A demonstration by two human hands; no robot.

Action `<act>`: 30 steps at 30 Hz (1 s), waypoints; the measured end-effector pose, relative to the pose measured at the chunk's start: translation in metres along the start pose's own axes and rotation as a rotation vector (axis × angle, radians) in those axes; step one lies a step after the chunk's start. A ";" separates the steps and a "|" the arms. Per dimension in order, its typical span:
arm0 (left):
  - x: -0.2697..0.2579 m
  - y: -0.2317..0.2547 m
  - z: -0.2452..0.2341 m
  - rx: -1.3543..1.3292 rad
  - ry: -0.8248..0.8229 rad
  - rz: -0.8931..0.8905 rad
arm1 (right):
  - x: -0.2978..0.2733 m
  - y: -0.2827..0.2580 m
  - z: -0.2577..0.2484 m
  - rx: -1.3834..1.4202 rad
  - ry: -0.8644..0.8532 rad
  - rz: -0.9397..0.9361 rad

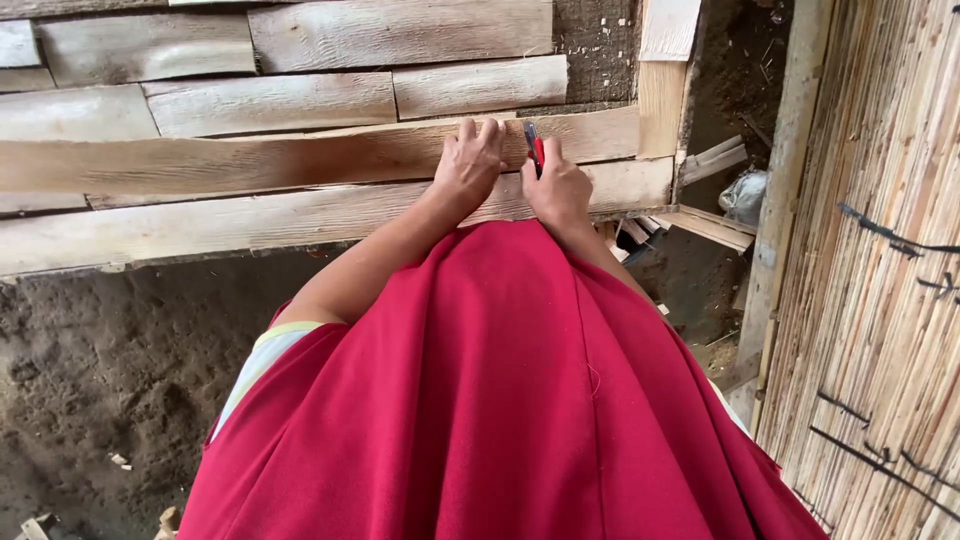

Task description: Trimming thin wood strips with a utility knife and fitting them into a wall structure.

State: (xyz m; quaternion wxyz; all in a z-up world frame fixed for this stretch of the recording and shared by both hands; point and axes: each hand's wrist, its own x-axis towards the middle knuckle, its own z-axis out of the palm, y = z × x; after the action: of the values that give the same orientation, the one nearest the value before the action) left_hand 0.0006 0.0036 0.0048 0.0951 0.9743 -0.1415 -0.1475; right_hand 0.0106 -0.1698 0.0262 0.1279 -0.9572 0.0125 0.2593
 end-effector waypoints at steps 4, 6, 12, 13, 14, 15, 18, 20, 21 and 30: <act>-0.002 -0.003 -0.012 -0.006 0.039 0.042 | 0.000 -0.019 0.002 -0.042 0.022 0.030; 0.000 0.000 -0.023 -0.047 -0.046 0.008 | -0.009 -0.028 -0.010 -0.024 0.009 -0.022; 0.010 -0.003 -0.001 -0.049 -0.047 0.002 | 0.002 -0.022 0.007 -0.080 -0.014 -0.053; 0.011 -0.002 0.001 -0.048 -0.045 0.005 | 0.004 -0.021 0.008 -0.079 -0.010 -0.052; 0.012 -0.002 0.004 -0.033 -0.032 0.004 | 0.006 -0.020 0.009 -0.087 -0.030 -0.051; 0.010 -0.002 0.007 -0.018 -0.024 -0.002 | 0.006 -0.020 0.012 -0.094 -0.056 -0.053; 0.010 0.000 -0.006 -0.025 -0.044 -0.007 | 0.006 -0.026 0.006 -0.110 -0.065 -0.085; 0.011 -0.001 -0.006 -0.009 -0.040 -0.002 | 0.004 -0.031 0.000 -0.118 -0.058 -0.101; 0.012 -0.002 -0.006 0.007 -0.032 0.001 | 0.004 -0.033 -0.002 -0.128 -0.050 -0.122; 0.019 0.001 0.024 0.037 -0.003 -0.050 | 0.001 -0.046 -0.024 -0.180 -0.095 -0.159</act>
State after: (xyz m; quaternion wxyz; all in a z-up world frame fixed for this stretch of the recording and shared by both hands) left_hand 0.0104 -0.0066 -0.0227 0.0732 0.9789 -0.1198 -0.1485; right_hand 0.0275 -0.1312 0.0565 0.0619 -0.9494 -0.0928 0.2936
